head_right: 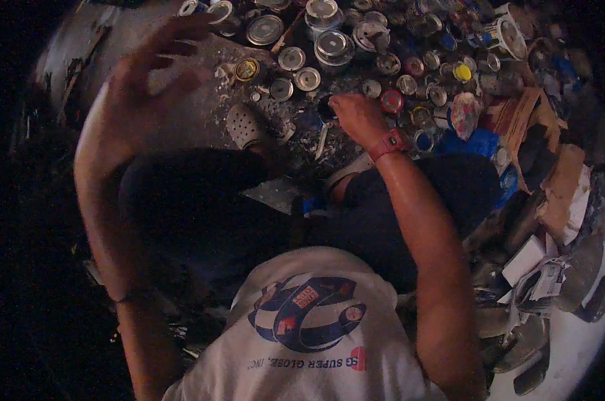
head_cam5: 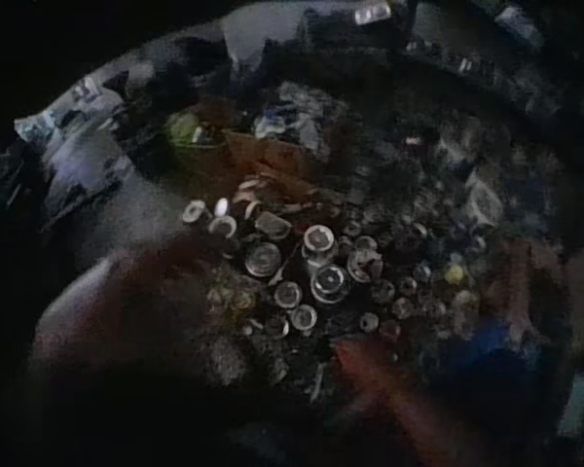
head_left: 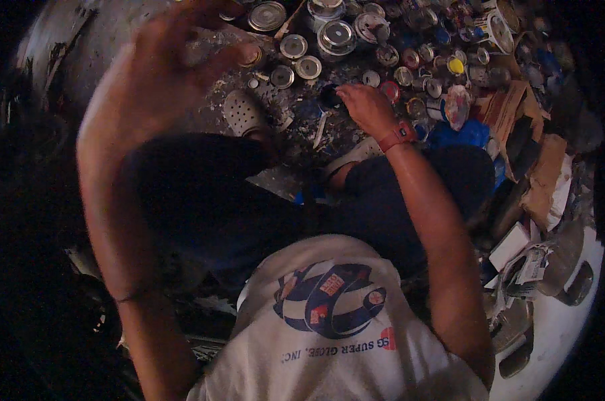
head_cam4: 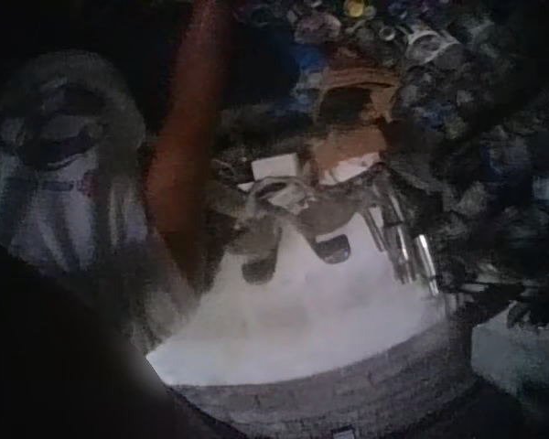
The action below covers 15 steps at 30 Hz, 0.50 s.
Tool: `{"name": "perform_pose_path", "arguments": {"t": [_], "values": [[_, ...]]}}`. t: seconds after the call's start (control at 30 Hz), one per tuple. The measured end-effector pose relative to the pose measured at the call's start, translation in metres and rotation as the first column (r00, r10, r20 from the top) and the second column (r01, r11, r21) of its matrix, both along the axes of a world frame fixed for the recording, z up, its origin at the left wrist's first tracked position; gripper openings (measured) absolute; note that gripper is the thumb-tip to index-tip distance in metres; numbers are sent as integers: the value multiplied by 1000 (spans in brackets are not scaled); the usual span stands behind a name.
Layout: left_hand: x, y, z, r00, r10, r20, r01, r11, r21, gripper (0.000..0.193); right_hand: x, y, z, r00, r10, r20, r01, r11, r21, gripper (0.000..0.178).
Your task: The person sits on the floor and sorts through a large pile of metal cans, picking them up one by one, inspecting them, and placing them into separate groups. The person also handles a blue plastic container and a small white bottle during the process.
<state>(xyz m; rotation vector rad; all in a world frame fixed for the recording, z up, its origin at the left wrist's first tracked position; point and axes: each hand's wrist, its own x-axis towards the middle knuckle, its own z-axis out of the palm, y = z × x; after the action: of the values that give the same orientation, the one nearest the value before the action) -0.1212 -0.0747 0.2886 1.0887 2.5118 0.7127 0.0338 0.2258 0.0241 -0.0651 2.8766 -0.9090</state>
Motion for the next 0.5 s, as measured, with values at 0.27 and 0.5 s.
{"name": "perform_pose_path", "arguments": {"t": [0.27, 0.5], "values": [[8, 21, -23, 994, 44, -104, -66, 972, -225, 59, 5, -3, 9, 994, 26, 110, -45, 984, 175, 31], [-6, 25, -18, 987, 120, 104, -63, 896, -440, 68, 3, -7, 10, 997, 46, 58, -47, 999, 11, 28]]}}
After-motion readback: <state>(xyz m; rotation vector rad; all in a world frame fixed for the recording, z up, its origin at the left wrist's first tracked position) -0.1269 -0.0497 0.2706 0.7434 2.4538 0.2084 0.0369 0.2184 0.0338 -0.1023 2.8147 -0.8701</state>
